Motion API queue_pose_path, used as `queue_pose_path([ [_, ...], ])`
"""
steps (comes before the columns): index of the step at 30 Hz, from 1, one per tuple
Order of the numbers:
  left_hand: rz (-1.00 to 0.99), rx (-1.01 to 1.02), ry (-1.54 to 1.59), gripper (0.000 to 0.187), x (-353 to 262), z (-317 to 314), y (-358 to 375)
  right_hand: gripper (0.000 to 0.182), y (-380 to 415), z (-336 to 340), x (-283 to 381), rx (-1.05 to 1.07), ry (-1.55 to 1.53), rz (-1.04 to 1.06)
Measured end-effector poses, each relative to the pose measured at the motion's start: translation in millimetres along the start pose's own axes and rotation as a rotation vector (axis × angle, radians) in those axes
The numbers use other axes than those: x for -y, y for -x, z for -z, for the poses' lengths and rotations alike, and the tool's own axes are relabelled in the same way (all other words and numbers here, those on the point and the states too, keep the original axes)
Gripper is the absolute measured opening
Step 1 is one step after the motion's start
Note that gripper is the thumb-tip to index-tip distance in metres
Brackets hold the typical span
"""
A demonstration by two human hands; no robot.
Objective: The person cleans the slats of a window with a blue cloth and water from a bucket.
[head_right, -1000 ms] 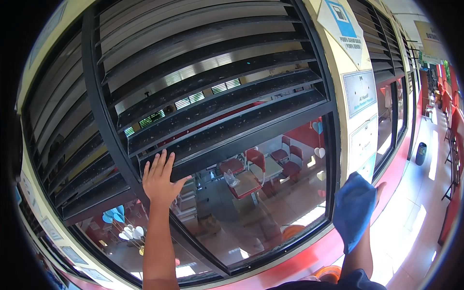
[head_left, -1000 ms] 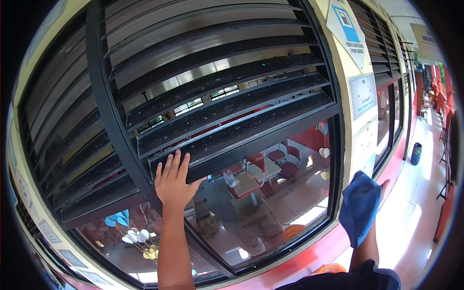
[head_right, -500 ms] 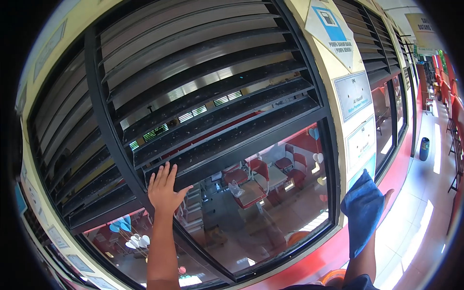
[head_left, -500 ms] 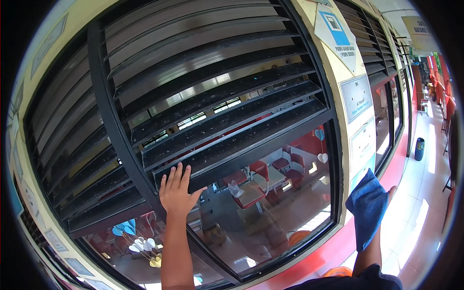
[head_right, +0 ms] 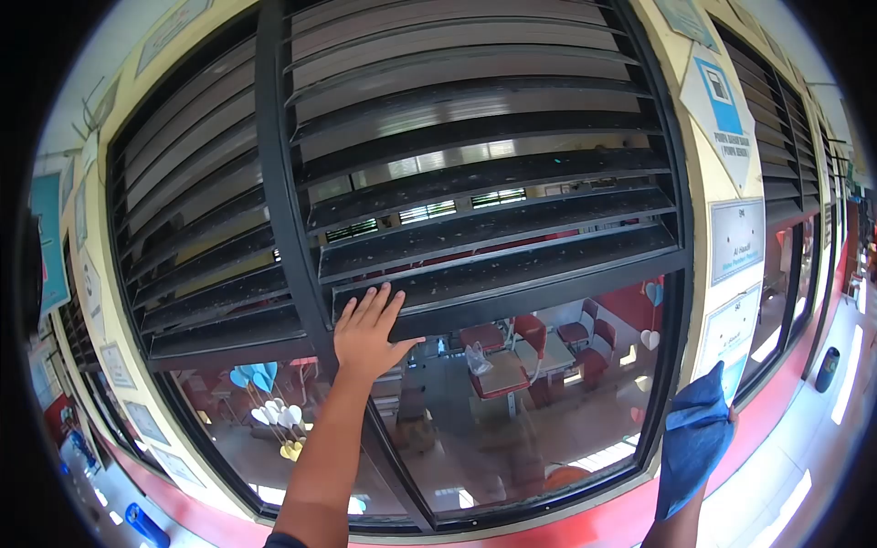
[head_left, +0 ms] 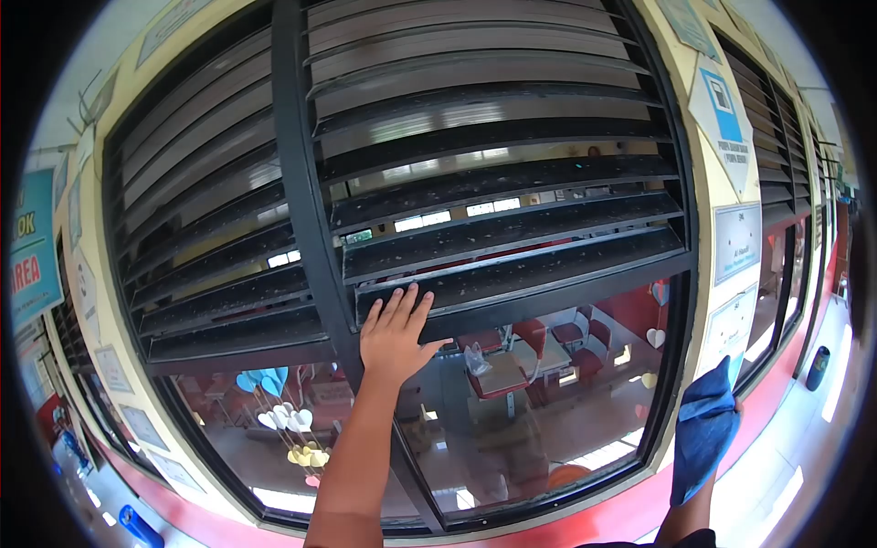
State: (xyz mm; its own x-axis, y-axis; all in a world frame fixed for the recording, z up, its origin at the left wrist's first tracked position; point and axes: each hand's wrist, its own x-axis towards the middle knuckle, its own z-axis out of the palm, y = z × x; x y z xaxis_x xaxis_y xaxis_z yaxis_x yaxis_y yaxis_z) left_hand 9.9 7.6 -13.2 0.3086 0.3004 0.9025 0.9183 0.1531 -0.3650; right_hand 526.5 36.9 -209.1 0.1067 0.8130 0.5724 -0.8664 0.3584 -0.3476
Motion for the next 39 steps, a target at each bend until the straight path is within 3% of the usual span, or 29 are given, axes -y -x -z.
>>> queue_pose_path([
  [5,0.002,-0.023,0.024,0.081,-0.5,0.8,-1.2,0.077,-8.5,-29.3,-18.1,0.086,0.125,-0.197],
  [11,0.002,-0.041,0.044,0.08,0.9,0.9,-0.3,0.074,-52.1,-53.7,-27.6,0.037,0.019,-0.068],
  [14,0.0,-0.049,0.049,0.081,1.6,-0.5,0.8,0.074,-79.3,-89.4,-28.8,-0.142,-0.002,-0.097],
  [17,0.008,-0.045,0.049,0.082,1.2,-0.6,0.7,0.076,-95.6,-125.2,-38.8,0.181,-0.056,-0.024],
  [18,0.008,-0.048,0.05,0.083,1.1,-0.5,0.8,0.074,-99.7,-136.1,-45.8,0.145,-0.091,0.016],
  [20,0.01,-0.046,0.051,0.083,2.2,-0.3,1.2,0.071,-102.4,-171.4,-64.9,0.068,0.022,0.184],
  [22,0.008,-0.034,0.059,0.082,2.8,-0.5,1.1,0.068,-134.2,-154.5,-88.4,0.021,0.262,0.397],
  [24,0.021,0.006,0.05,0.082,2.1,-0.7,1.8,0.063,-165.5,-158.5,-94.4,0.059,0.81,0.886],
  [26,0.031,0.051,0.045,0.082,2.6,-1.6,2.6,0.066,-157.7,-253.5,-73.8,0.113,1.366,1.401],
  [29,0.033,0.063,0.039,0.082,3.1,-1.0,2.1,0.07,-178.8,-361.7,-70.2,0.282,1.54,1.605],
  [31,0.03,0.064,0.032,0.082,3.6,-1.4,2.8,0.068,-226.2,-412.1,-97.9,0.235,1.886,1.717],
  [32,0.028,0.066,0.031,0.082,4.0,-1.4,3.1,0.062,-278.3,-442.5,-110.6,0.373,1.702,1.946],
  [34,0.024,0.065,0.03,0.082,4.1,-1.4,3.1,0.06,-301.6,-475.3,-126.5,0.651,1.492,1.762],
  [35,0.02,0.053,0.034,0.082,3.1,-1.4,3.6,0.061,-284.7,-494.5,-135.6,0.763,1.461,1.367],
  [37,0.009,0.022,0.03,0.082,5.0,-0.5,2.0,0.064,-296.5,-509.8,-152.6,0.763,1.51,1.067],
  [39,0.017,0.001,0.058,0.082,5.5,0.0,1.0,0.068,-359.4,-521.8,-180.5,0.582,1.704,1.256],
])
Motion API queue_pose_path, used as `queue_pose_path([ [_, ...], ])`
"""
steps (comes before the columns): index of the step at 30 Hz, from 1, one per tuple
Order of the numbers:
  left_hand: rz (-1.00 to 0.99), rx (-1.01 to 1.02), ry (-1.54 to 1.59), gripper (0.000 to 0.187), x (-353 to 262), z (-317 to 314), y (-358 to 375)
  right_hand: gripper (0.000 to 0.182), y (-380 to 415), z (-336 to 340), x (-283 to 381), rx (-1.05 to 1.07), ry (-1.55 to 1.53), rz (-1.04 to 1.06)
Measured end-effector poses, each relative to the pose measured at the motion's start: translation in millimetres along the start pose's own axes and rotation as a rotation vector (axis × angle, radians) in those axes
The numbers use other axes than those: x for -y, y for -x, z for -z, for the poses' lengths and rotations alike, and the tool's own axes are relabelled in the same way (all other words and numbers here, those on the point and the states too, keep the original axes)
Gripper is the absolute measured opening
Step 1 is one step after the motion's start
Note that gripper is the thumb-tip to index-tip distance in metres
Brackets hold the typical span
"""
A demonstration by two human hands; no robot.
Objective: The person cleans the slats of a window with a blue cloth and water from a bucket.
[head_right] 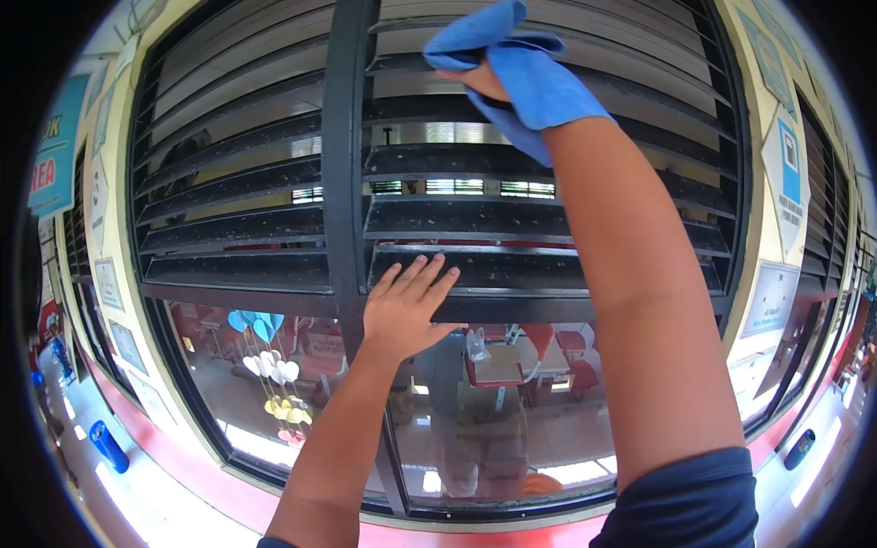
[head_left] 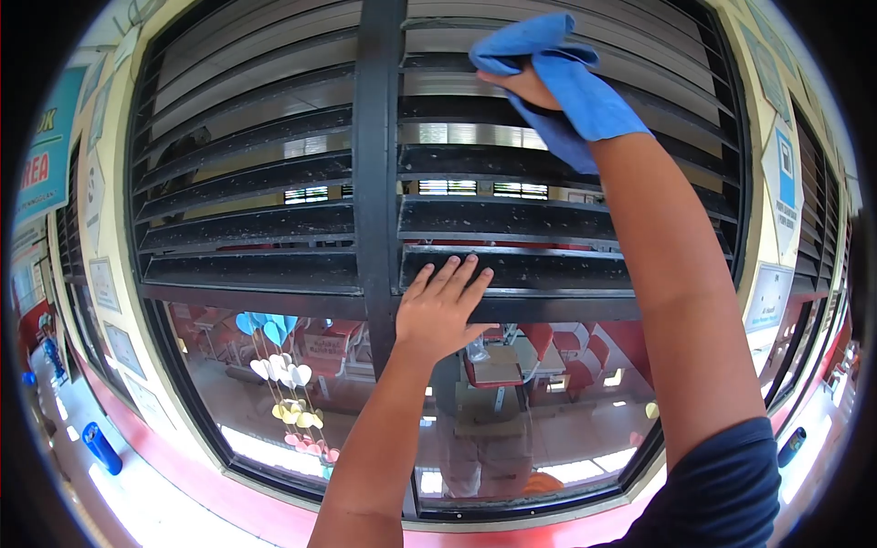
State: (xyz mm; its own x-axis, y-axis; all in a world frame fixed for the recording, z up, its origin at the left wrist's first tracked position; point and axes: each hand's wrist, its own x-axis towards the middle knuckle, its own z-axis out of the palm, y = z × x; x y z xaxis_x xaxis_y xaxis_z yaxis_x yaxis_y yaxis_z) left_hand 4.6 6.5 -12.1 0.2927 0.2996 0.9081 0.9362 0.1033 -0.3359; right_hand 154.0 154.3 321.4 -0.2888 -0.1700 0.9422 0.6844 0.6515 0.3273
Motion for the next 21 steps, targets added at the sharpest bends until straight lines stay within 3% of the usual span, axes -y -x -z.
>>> queue_pose_path([
  [1,0.004,-0.009,0.004,0.082,0.1,-1.1,0.1,0.073,1.5,38.9,2.0,0.186,-0.246,0.021],
  [2,0.012,-0.012,0.011,0.082,-0.3,-2.3,1.9,0.074,-9.5,15.4,-23.9,0.25,-0.487,0.08],
  [4,0.012,-0.019,0.015,0.08,-0.5,-3.6,3.2,0.077,4.1,22.4,1.4,0.189,-0.556,-0.059],
  [7,0.022,0.004,0.042,0.082,-0.4,-4.9,5.6,0.076,-7.9,9.8,41.4,0.097,-0.4,0.058],
  [11,0.041,0.027,0.065,0.082,-1.8,-1.1,4.1,0.074,-26.7,-8.3,93.3,0.158,-0.296,0.084],
  [16,0.055,0.01,0.065,0.083,-2.4,-2.6,4.2,0.069,-36.7,3.1,105.0,0.253,-0.294,0.216],
  [19,0.065,0.034,0.07,0.083,-3.9,-2.1,4.6,0.074,-48.9,-4.8,77.9,0.273,-0.212,0.311],
  [21,0.065,0.036,0.07,0.083,-3.9,-3.5,5.3,0.074,-38.6,7.9,93.6,0.313,-0.207,0.113],
])
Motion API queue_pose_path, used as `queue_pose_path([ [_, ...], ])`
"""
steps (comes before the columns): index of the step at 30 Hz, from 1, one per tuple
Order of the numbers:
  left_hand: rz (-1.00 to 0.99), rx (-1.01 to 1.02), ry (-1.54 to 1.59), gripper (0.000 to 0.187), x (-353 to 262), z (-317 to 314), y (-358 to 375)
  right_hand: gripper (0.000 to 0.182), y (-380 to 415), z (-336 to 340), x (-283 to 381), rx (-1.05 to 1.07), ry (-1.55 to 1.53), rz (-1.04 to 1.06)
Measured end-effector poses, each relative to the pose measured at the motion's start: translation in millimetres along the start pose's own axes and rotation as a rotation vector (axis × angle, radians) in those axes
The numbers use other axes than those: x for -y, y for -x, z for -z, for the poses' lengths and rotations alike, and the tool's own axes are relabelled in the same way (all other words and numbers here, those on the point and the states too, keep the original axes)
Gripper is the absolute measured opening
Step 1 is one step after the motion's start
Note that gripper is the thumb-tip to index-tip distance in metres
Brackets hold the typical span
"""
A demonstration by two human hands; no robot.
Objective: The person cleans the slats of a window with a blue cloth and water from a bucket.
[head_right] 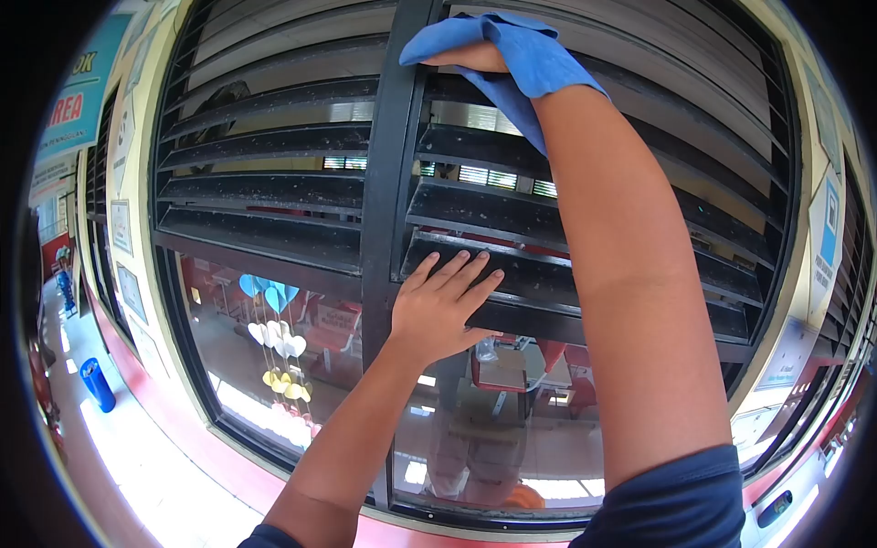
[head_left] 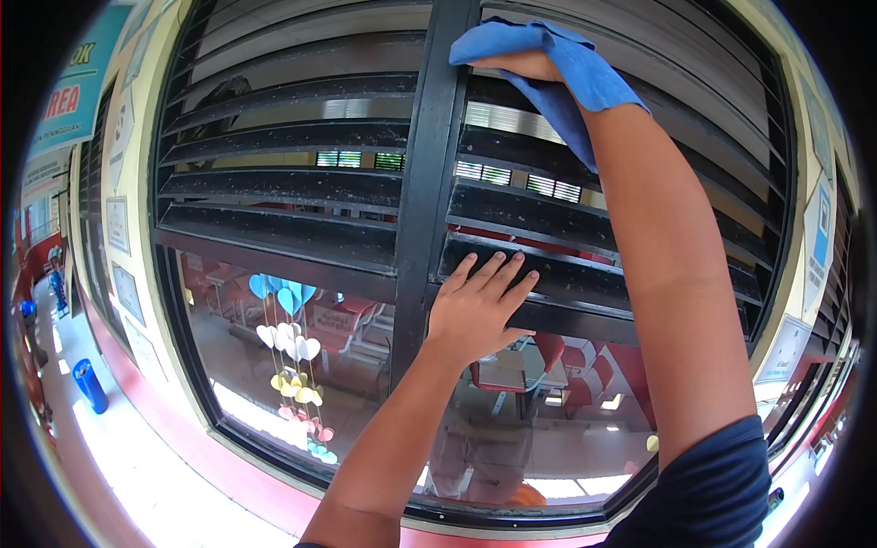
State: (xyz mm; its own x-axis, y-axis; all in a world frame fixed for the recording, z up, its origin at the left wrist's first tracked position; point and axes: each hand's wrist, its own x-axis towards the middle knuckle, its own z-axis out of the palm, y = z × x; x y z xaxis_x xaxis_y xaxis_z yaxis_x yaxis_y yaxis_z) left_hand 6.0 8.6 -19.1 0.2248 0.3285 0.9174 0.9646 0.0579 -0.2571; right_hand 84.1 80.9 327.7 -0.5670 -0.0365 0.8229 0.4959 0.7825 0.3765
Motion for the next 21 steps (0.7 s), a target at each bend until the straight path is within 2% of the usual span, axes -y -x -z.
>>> queue_pose_path([
  [1,0.005,0.001,-0.002,0.083,0.1,-0.2,0.1,0.074,11.8,10.2,20.2,0.007,-0.012,-0.098],
  [3,0.009,0.009,-0.016,0.083,-0.9,1.5,1.0,0.07,-14.4,-10.6,10.8,0.019,-0.073,-0.157],
  [5,0.007,0.0,-0.015,0.082,-0.3,0.5,0.6,0.053,-33.5,-16.7,-17.8,-0.018,-0.071,0.288],
  [10,-0.001,-0.014,-0.023,0.082,0.9,-0.2,1.8,0.052,-6.6,-0.9,-28.2,-0.017,-0.152,0.124],
  [16,-0.036,-0.004,-0.057,0.078,4.6,3.7,0.7,0.051,12.9,-5.6,-18.8,-0.173,-0.074,0.14],
  [19,-0.056,-0.046,-0.083,0.074,4.5,4.1,-2.5,0.05,45.6,5.7,-5.5,-0.275,-0.001,0.185],
  [21,-0.055,-0.034,-0.125,0.079,2.4,2.0,-4.7,0.05,71.7,13.5,-21.0,-0.276,-0.066,0.133],
])
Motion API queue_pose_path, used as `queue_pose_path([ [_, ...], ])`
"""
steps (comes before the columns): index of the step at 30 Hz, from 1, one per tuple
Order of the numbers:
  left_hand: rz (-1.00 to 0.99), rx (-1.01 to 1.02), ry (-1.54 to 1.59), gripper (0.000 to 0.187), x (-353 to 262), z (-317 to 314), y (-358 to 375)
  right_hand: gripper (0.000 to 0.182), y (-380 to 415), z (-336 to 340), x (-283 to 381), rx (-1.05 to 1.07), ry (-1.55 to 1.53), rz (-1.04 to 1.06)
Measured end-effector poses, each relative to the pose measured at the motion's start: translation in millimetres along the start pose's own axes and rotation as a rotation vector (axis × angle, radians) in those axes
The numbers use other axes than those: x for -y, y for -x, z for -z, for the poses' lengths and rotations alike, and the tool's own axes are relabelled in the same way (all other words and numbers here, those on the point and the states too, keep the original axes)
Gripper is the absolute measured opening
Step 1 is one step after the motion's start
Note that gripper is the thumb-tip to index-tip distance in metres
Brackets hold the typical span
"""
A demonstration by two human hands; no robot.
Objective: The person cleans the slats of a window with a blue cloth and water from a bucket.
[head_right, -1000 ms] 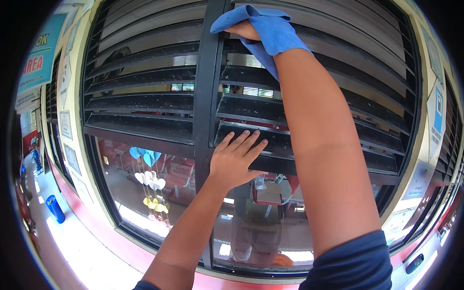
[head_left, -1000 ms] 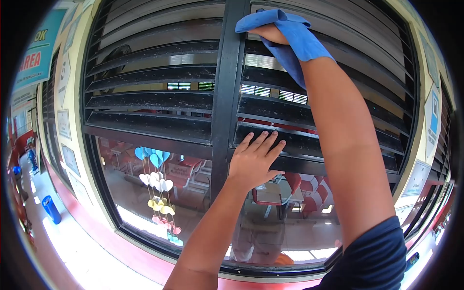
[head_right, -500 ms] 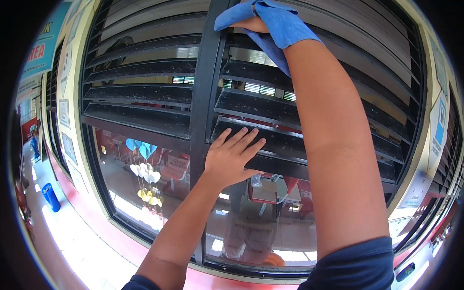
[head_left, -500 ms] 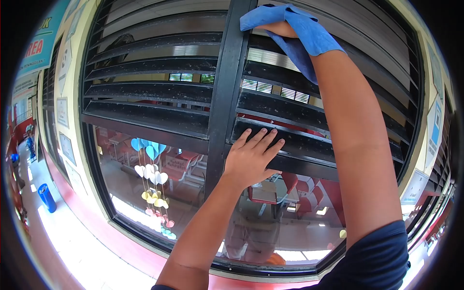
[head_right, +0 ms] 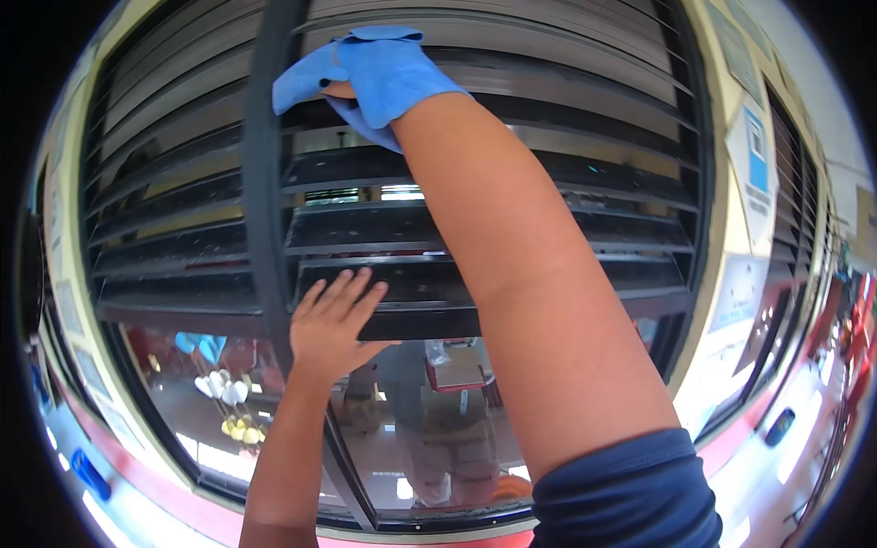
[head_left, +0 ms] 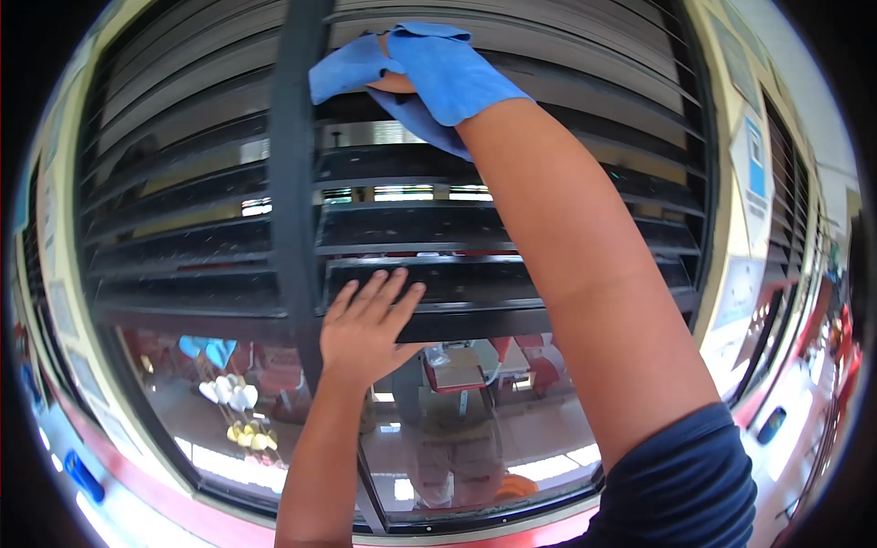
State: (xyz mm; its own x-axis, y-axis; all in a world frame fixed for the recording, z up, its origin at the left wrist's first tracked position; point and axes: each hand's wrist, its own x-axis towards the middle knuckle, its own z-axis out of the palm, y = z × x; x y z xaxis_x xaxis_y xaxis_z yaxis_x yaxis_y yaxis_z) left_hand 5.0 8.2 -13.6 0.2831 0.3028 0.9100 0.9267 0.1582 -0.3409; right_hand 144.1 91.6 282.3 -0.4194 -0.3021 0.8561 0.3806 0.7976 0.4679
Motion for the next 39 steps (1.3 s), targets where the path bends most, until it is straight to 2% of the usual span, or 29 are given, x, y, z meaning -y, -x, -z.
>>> queue_pose_path([
  [2,0.003,-0.022,-0.009,0.081,-2.8,-2.0,-0.8,0.028,40.3,21.2,-24.1,-0.083,-0.452,-0.251],
  [3,-0.006,-0.034,-0.002,0.081,-5.4,-4.9,-3.6,0.029,57.9,38.8,-38.3,-0.09,-0.345,-0.254],
  [5,0.014,-0.051,-0.008,0.081,-5.5,-5.3,-0.5,0.032,79.8,73.1,-51.3,-0.096,-0.734,-0.633],
  [6,0.007,-0.053,-0.001,0.08,-4.9,-4.1,0.5,0.035,86.9,90.0,-57.8,-0.091,-1.223,-1.013],
  [7,0.007,-0.06,0.001,0.08,-5.7,-3.5,-0.8,0.033,90.6,80.1,-111.6,-0.035,-1.021,-0.587],
  [9,0.005,-0.078,0.001,0.078,-5.7,-3.7,-2.2,0.03,19.9,51.0,-216.1,0.244,-0.641,-0.495],
  [10,0.012,-0.076,-0.007,0.078,-5.7,-2.4,-0.4,0.03,24.1,59.7,-198.7,0.217,-0.448,-0.48],
  [12,-0.003,-0.075,-0.015,0.078,-7.1,-1.8,-3.4,0.031,48.8,53.1,-138.9,0.035,-0.194,-0.365],
  [15,-0.012,-0.067,-0.037,0.079,-6.3,-2.3,-2.5,0.033,53.2,22.5,-70.7,-0.259,0.111,-0.073],
  [17,-0.026,-0.043,-0.046,0.078,-5.9,-2.5,-3.7,0.034,53.2,8.4,-49.9,-0.333,0.252,0.039],
  [18,-0.032,-0.046,-0.054,0.078,-6.4,-3.0,-4.9,0.038,61.5,18.9,-48.5,-0.27,0.338,0.024],
  [20,-0.037,-0.032,-0.07,0.077,-6.3,-2.3,-2.9,0.043,61.8,11.6,-80.3,-0.251,0.25,0.024],
  [23,-0.051,-0.005,-0.074,0.078,-6.2,-0.7,-4.8,0.045,103.1,66.4,-121.5,-0.22,0.181,-0.079],
  [30,-0.054,-0.047,-0.124,0.064,-6.1,-11.5,-2.1,0.053,180.9,163.2,-267.6,-0.049,0.098,-0.517],
  [33,-0.056,-0.045,-0.129,0.064,-7.6,-9.0,-2.8,0.057,167.9,159.1,-272.7,-0.031,-0.003,-0.598],
  [35,-0.068,-0.037,-0.133,0.063,-10.6,-7.6,-5.2,0.06,142.7,134.7,-253.7,-0.023,-0.045,-0.588],
  [36,-0.078,-0.025,-0.133,0.065,-10.7,-7.9,-4.7,0.061,131.6,120.3,-242.1,-0.012,-0.018,-0.564],
  [38,-0.105,0.032,-0.158,0.079,-6.3,-6.4,-0.9,0.077,116.5,93.2,-224.7,0.096,0.218,-0.422],
  [39,-0.103,0.043,-0.154,0.081,-7.6,-5.4,-0.1,0.075,114.3,82.2,-217.3,0.072,0.275,-0.347],
])
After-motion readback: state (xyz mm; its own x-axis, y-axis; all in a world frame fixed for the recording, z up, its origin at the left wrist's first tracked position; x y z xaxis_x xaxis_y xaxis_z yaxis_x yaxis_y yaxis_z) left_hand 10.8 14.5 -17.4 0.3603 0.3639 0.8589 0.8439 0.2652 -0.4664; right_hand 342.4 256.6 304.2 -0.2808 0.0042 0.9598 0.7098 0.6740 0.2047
